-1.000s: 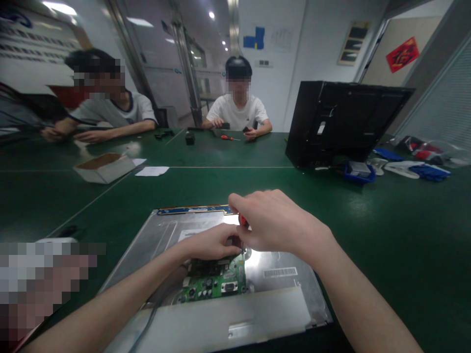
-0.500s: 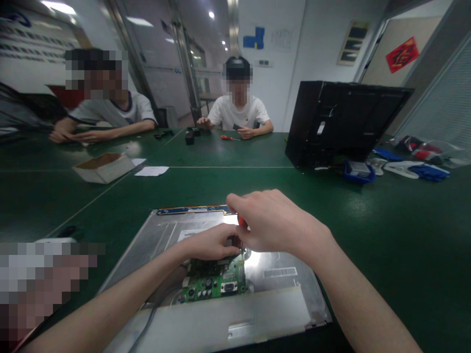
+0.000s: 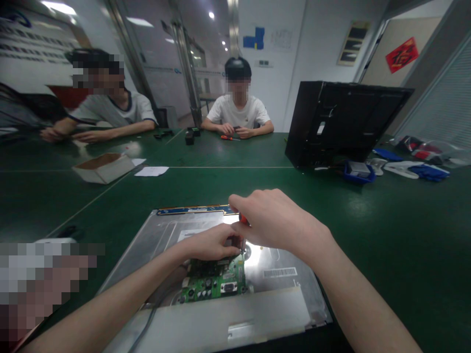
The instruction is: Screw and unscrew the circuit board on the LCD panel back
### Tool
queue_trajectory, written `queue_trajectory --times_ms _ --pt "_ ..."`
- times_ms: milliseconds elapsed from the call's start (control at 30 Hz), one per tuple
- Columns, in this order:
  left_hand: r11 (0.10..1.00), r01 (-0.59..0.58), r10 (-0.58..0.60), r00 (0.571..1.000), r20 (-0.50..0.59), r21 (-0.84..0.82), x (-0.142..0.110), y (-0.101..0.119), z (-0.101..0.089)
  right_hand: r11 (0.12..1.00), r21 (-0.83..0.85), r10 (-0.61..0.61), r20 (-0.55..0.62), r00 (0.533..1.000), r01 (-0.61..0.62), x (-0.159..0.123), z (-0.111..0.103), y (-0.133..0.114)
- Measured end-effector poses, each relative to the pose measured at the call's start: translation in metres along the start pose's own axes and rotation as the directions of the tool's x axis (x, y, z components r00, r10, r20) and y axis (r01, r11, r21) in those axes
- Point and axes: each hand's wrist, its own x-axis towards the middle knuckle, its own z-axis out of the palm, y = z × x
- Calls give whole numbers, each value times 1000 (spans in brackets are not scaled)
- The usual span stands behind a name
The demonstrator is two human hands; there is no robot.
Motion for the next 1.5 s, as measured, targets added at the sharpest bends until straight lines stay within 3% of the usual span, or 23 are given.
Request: queue_trajectory --times_ms 233,633,867,1133,1500 --pt "1000 15 -15 1000 -17 2 0 -4 2 998 29 -58 17 998 57 -2 -5 -3" --pt "1000 -3 3 1000 10 -9 0 -1 0 1000 -12 -6 6 1000 6 0 0 1" --pt "1000 11 -10 1000 -15 7 0 -3 0 994 52 -96 1 995 96 -1 -4 -4" --pt "1000 -13 13 1000 6 -18 0 -1 1 999 6 -43 -20 999 44 -1 1 1" --pt "1000 -4 4 1000 -2 -2 1 -4 2 997 22 -76 -24 997 77 -2 -1 -1"
